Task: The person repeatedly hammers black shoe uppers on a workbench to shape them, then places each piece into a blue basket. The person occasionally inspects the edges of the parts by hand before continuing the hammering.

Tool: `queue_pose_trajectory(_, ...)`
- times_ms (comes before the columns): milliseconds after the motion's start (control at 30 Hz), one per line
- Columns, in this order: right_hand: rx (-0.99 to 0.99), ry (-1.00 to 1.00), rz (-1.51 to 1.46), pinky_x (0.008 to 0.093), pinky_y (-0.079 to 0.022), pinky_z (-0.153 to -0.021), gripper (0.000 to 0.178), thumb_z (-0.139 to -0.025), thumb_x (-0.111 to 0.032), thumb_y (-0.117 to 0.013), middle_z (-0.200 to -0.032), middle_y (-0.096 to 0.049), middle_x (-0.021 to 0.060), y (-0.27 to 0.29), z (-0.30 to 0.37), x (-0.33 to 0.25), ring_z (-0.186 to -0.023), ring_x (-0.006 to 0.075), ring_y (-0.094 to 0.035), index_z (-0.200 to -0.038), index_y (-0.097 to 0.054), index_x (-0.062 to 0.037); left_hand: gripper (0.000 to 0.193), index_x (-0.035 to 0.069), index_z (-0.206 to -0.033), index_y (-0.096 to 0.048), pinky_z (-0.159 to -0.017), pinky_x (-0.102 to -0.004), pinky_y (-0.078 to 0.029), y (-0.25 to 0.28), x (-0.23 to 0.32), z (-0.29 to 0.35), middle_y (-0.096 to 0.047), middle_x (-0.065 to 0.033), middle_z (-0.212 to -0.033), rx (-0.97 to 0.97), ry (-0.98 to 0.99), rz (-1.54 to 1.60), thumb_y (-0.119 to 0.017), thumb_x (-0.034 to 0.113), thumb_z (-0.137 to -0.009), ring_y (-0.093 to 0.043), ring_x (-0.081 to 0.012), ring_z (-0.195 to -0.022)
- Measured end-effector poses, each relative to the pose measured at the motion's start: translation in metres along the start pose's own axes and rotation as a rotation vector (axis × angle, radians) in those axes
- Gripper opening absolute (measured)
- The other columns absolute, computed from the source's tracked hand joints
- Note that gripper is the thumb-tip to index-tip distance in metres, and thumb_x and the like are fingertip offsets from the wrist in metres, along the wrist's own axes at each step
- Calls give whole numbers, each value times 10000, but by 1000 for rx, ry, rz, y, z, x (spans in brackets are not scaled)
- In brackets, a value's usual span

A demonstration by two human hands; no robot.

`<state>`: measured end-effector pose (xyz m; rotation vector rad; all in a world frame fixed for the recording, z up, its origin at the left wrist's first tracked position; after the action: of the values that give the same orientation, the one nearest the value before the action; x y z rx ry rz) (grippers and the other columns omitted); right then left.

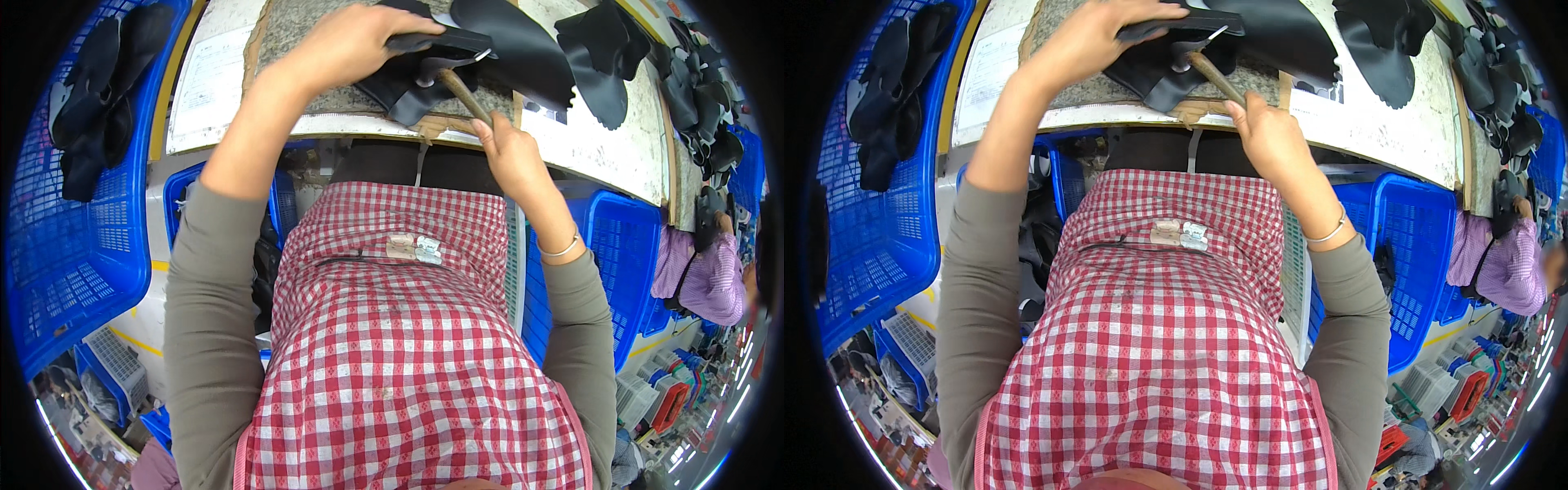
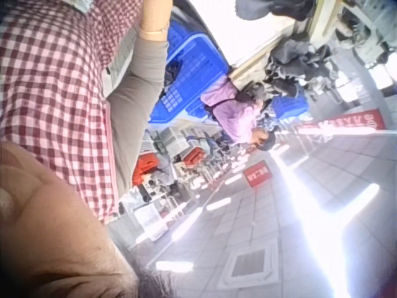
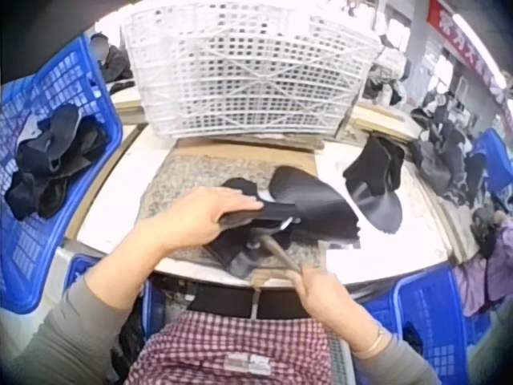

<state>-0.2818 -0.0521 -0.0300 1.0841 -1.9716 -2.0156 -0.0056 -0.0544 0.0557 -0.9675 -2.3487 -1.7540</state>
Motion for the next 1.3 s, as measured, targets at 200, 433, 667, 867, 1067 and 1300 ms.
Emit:
queue_pose_trajectory(200, -54, -16, 23, 493, -541, -631, 367, -1065, -327, -574, -748, -672, 270, 65, 7, -40, -749, 470, -691, -1082, -628, 36, 275, 149, -1159, -761, -851, -494, -537, 13, 11, -66, -733, -229, -1036, -375, 50, 6, -629, 298, -969, -688, -442, -970)
queue_pose_trajectory(433, -198, 56, 82, 470, -546, -557, 347, -1028, -300, -641, -702, -659, 252, 43, -2, -52, -651, 431, -690, -1040, -607, 45, 313, 185, -1227, -736, -855, -504, -533, 10, 16, -54, -736, -213, -1065, -327, 90, -31, -601, 239, -950, -695, -429, -988)
queue_pose_trajectory(667, -27, 91, 29, 479, -532, -518, 320, -1040, -311, -616, -621, -640, 206, 51, -3, -49, -601, 426, -675, -963, -599, -1, 408, 248, -1306, -699, -898, -501, -535, 20, 21, -19, -729, -203, -1119, -195, 99, 78, -571, 193, -922, -689, -420, -1030)
queue_pose_trajectory(867, 31, 23, 70, 490, -535, -541, 352, -1049, -332, -598, -649, -645, 239, 58, -8, -34, -637, 446, -677, -987, -595, 15, 399, 248, -1305, -700, -882, -496, -537, 19, 19, -35, -732, -207, -1089, -290, 169, -9, -555, 207, -935, -691, -421, -1011)
queue_pose_trajectory(1067, -31, 40, 50, 521, -527, -592, 323, -1031, -300, -633, -698, -652, 257, 42, 9, -5, -693, 466, -677, -1013, -600, 21, 315, 190, -1240, -726, -857, -501, -541, 29, 3, -15, -743, -208, -1038, -124, 139, -74, -595, 237, -957, -699, -427, -973)
queue_pose_trajectory(1300, 396, 144, 125, 444, -524, -583, 219, -1014, -282, -662, -760, -675, 189, 60, -5, 31, -691, 392, -682, -1039, -642, -66, 411, 60, -1270, -705, -971, -359, -533, 138, -83, 118, -761, -133, -1091, 308, 729, 144, -687, 371, -1002, -733, -267, -1035)
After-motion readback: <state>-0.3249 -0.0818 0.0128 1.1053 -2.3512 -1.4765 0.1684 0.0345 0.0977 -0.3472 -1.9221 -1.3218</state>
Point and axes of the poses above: each hand's wrist, its own z-axis away from the middle knuckle, its own y-axis out of the back of the hand, x = y × z, the point moved 3 cm from there along -z, towards the middle knuckle
